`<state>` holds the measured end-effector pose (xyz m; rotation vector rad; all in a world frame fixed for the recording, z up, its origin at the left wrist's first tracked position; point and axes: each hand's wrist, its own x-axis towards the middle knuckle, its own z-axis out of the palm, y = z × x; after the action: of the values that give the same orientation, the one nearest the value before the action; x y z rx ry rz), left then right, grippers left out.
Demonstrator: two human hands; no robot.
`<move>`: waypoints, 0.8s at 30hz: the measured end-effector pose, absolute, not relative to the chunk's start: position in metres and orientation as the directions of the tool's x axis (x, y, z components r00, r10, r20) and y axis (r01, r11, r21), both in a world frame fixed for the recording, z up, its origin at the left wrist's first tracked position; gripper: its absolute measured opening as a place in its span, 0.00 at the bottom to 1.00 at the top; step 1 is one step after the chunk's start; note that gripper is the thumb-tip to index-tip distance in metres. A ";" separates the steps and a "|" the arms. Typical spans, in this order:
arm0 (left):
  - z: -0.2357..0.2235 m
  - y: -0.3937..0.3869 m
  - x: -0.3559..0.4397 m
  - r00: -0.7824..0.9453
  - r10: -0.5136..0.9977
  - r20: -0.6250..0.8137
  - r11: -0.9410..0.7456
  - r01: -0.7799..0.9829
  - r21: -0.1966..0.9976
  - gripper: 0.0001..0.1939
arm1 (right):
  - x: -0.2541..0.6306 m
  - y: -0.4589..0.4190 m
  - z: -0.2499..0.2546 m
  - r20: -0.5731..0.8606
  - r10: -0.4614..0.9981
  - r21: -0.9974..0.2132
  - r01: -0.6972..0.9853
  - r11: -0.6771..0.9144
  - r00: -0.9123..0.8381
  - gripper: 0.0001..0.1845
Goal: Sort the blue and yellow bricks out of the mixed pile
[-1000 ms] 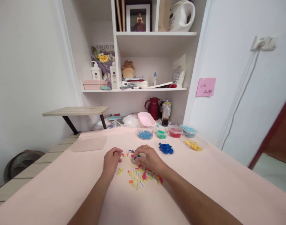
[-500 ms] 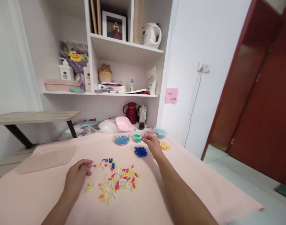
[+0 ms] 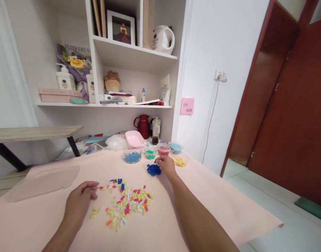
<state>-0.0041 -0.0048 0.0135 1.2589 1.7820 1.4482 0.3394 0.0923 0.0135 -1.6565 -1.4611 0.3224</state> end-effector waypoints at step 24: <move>0.015 -0.005 -0.003 -0.432 0.887 0.164 -0.010 0.338 0.941 0.15 | 0.343 0.097 0.010 0.409 0.887 -0.649 0.752 0.118 0.215 0.15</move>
<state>-0.0030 -0.0048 0.0151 1.2675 1.7786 1.4532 0.3434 0.0966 0.0098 -1.6557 -1.5602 0.2040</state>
